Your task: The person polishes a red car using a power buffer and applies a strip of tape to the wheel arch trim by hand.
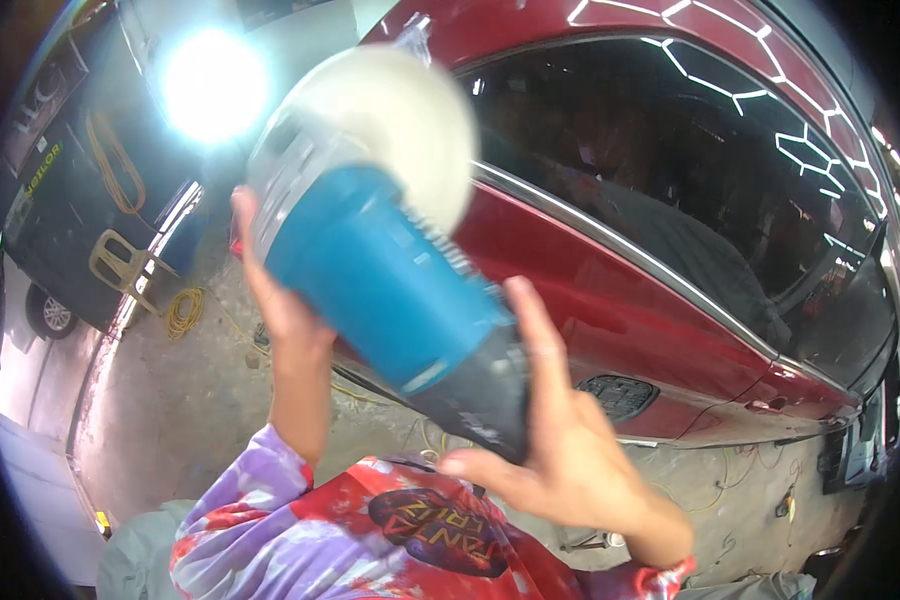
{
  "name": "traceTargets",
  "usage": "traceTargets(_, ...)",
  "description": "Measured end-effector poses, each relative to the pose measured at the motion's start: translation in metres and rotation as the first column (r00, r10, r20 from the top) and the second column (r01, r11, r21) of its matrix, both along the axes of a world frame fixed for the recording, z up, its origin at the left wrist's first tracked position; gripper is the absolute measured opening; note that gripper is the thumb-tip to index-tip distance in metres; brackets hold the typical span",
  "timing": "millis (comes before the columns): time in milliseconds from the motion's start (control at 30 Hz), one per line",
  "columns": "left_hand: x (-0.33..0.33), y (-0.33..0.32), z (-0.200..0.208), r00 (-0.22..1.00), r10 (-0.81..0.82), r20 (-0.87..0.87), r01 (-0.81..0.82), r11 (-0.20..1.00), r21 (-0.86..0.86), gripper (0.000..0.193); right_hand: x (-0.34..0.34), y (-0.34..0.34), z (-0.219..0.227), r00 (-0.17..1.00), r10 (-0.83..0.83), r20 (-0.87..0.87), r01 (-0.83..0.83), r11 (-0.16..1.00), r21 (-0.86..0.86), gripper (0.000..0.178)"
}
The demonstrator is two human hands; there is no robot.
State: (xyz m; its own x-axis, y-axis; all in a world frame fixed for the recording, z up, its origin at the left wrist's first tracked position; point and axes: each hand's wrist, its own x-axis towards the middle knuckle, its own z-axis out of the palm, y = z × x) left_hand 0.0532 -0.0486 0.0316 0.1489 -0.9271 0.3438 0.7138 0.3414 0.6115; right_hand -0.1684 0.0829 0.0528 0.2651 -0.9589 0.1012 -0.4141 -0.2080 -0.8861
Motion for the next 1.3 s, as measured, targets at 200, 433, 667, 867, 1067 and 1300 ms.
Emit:
traceTargets(200, -0.074, -0.033, 0.075, 0.985, -0.135, 0.112, 0.157, 0.962, -0.223, 0.057, -0.012, 0.025, 0.048, 0.886, -0.325, 0.33, 0.342, 0.94, 0.009, 0.105)
traceTargets(433, -0.045, -0.021, 0.041, 0.974, -0.2, -0.106, 0.193, 0.978, -0.073, 0.059, 0.001, 0.027, 0.049, 0.945, -0.257, 0.202, 0.259, 0.966, 0.016, 0.095)
traceTargets(667, 0.018, 0.025, -0.038, 0.912, -0.034, -0.41, 0.081, 0.992, 0.096, 0.063, 0.023, 0.004, 0.054, 0.959, 0.133, -0.249, -0.074, 0.97, 0.233, 0.09)
traceTargets(867, 0.006, 0.028, -0.031, 0.885, -0.112, -0.452, 0.175, 0.979, 0.101, 0.067, 0.016, 0.014, 0.068, 0.931, 0.13, -0.341, -0.063, 0.978, 0.2, 0.091)
traceTargets(1067, -0.066, -0.006, 0.048, 0.95, -0.28, -0.138, 0.257, 0.953, -0.162, 0.065, -0.006, 0.046, 0.073, 0.931, -0.365, 0.029, 0.366, 0.927, -0.083, 0.109)
traceTargets(1300, -0.067, -0.025, 0.075, 0.971, -0.238, -0.029, 0.233, 0.964, -0.126, 0.068, 0.01, 0.035, 0.088, 0.883, -0.454, 0.115, 0.464, 0.882, -0.078, 0.113)
